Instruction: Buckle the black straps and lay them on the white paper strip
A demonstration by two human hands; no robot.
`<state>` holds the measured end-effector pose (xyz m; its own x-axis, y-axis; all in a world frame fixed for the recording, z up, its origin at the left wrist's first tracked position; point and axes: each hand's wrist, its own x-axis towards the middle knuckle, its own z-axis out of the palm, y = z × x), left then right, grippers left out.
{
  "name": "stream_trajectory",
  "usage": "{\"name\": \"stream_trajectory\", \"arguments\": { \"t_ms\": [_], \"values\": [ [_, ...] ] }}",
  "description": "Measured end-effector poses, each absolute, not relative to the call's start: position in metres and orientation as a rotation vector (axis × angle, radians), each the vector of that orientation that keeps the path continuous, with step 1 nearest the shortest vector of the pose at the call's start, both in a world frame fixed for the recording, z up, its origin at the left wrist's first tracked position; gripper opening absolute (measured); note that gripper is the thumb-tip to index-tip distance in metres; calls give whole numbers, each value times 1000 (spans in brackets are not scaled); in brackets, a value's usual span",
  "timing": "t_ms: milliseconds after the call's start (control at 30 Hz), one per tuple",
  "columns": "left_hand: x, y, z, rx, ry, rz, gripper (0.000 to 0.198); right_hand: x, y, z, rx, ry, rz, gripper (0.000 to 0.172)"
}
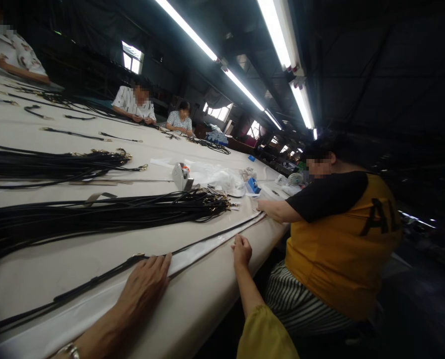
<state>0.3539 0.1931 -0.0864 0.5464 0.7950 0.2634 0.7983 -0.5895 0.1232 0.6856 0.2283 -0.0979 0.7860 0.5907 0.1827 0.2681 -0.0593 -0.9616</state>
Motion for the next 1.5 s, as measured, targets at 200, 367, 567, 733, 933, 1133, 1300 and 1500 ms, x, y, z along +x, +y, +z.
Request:
{"name": "stream_trajectory", "arguments": {
  "t_ms": [200,367,567,733,933,1133,1300,1500],
  "values": [
    [354,192,-86,-2739,-1405,-526,48,672,181,-79,-1511,-520,738,16],
    [354,193,-85,-2775,-1405,-553,47,663,158,-61,-1541,-419,1071,12],
    [352,191,-78,-2780,-1425,-501,48,637,150,-50,-1585,-332,1372,25],
    [353,189,-79,-2785,-1455,-521,49,604,148,-44,-1548,-317,1528,38],
    [354,189,-93,-2776,-1445,-614,47,579,156,-44,-1480,-293,1619,47],
    [351,192,-83,-2821,-1465,-605,45,558,165,-44,-1369,-264,1704,46],
    [349,197,-79,-2847,-1486,-588,43,545,169,-49,-1296,-229,1689,37],
    [349,196,-74,-2856,-1500,-555,41,539,168,-54,-1330,-340,1658,25]
  ]
}}
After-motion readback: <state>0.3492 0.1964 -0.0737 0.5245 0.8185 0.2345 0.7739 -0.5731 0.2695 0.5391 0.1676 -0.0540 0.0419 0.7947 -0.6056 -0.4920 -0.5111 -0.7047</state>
